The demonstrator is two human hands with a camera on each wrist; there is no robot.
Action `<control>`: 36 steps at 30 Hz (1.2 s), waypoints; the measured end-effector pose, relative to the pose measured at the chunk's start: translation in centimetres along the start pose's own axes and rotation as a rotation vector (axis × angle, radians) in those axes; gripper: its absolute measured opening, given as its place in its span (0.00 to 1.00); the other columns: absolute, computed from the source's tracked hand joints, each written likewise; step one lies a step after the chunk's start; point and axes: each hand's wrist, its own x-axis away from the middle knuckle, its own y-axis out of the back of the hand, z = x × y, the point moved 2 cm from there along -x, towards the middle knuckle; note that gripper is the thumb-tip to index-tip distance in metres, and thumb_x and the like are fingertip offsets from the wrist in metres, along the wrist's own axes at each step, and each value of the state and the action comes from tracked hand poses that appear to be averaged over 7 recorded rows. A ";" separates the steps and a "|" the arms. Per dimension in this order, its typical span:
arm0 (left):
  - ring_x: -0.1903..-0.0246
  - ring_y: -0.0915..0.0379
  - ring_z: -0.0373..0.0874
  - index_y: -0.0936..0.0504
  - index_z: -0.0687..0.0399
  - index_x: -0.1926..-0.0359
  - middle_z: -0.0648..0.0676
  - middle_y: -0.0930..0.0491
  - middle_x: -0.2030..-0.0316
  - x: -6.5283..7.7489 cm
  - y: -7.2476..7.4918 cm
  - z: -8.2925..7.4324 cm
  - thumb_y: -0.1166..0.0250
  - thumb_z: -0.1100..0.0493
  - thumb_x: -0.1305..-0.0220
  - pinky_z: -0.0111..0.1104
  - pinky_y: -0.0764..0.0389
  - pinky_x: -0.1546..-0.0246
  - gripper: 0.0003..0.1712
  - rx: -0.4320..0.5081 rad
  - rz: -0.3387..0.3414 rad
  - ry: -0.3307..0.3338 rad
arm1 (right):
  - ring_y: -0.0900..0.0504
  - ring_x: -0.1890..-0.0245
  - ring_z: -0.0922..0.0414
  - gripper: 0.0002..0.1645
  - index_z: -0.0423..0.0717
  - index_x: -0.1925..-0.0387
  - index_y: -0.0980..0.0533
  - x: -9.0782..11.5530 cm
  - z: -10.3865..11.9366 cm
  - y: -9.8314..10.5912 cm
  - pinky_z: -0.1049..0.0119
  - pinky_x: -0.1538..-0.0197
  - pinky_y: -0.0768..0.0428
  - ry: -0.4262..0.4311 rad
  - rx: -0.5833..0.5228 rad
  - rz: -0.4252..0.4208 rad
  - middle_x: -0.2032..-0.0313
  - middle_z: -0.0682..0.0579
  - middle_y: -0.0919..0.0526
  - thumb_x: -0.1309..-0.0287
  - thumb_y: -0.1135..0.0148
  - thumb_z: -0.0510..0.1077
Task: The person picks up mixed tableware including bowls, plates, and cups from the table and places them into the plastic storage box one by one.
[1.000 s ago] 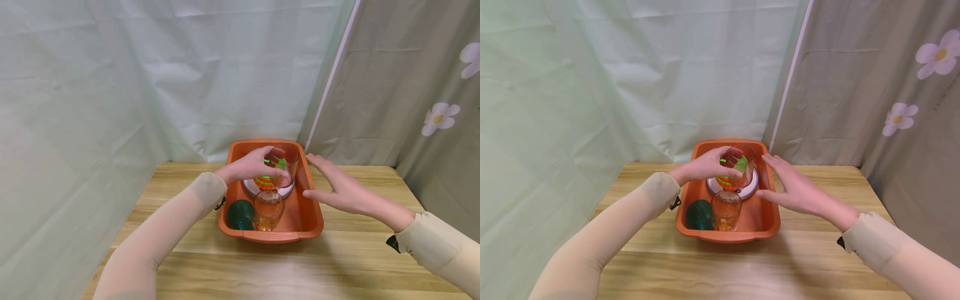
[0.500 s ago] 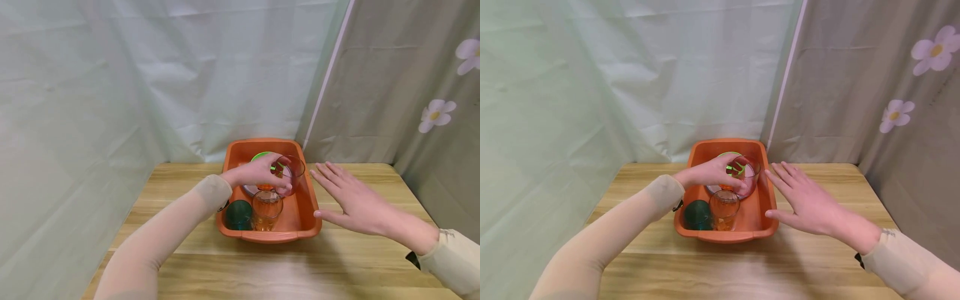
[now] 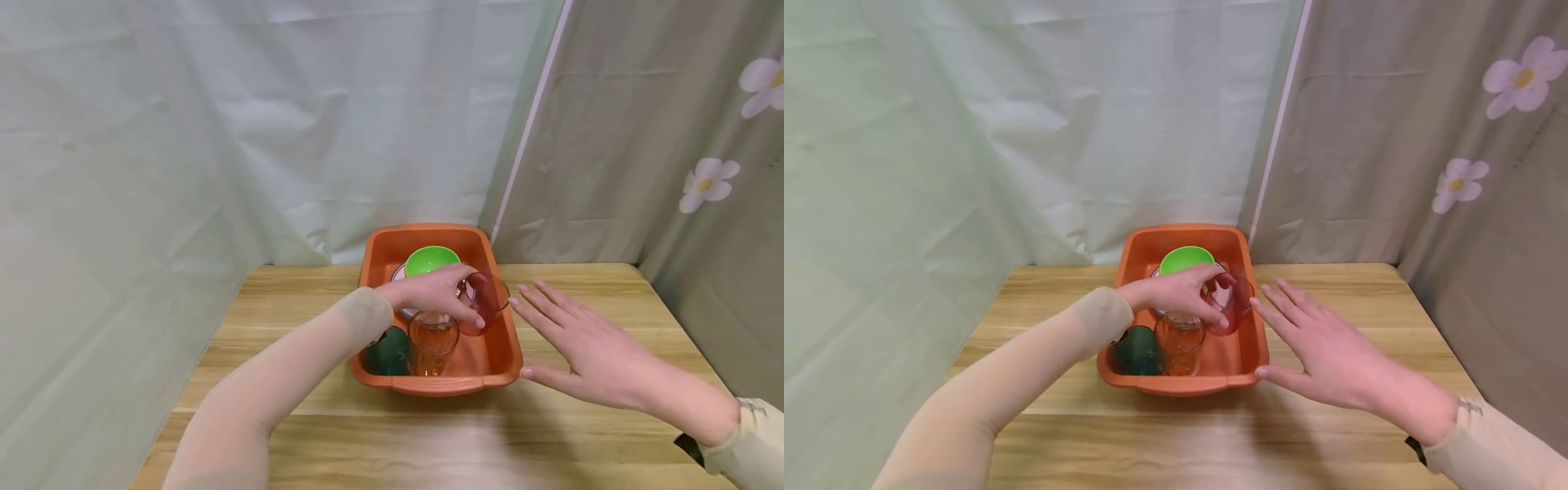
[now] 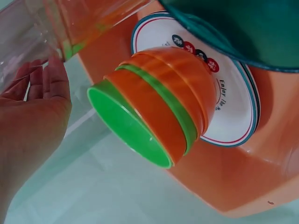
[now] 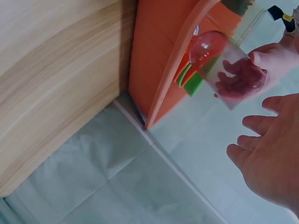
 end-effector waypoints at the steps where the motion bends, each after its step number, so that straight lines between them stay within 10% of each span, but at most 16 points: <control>1: 0.56 0.25 0.40 0.28 0.53 0.40 0.52 0.21 0.53 0.0 -0.1 0.0 0.21 0.42 0.45 0.28 0.21 0.55 0.38 -0.020 0.006 0.012 | 0.54 0.20 0.47 0.56 0.58 0.18 0.51 0.1 0.1 0.0 0.48 0.25 0.41 0.002 0.003 -0.005 0.20 0.50 0.49 0.36 0.44 0.76; 13: 0.57 0.28 0.41 0.33 0.58 0.37 0.58 0.23 0.50 -0.4 -1.3 0.3 0.22 0.48 0.44 0.29 0.21 0.58 0.41 -0.093 0.061 0.098 | 0.53 0.20 0.48 0.56 0.57 0.18 0.50 0.6 1.0 -0.3 0.74 0.26 0.65 0.046 -0.011 -0.061 0.20 0.51 0.48 0.37 0.37 0.71; 36: 0.58 0.30 0.45 0.31 0.58 0.44 0.52 0.29 0.55 -2.1 -2.9 -2.3 0.23 0.47 0.45 0.30 0.26 0.59 0.36 -0.485 0.213 0.325 | 0.55 0.20 0.50 0.52 0.61 0.18 0.50 0.6 1.2 -0.8 0.59 0.23 0.48 0.015 -0.056 -0.012 0.20 0.56 0.51 0.33 0.43 0.72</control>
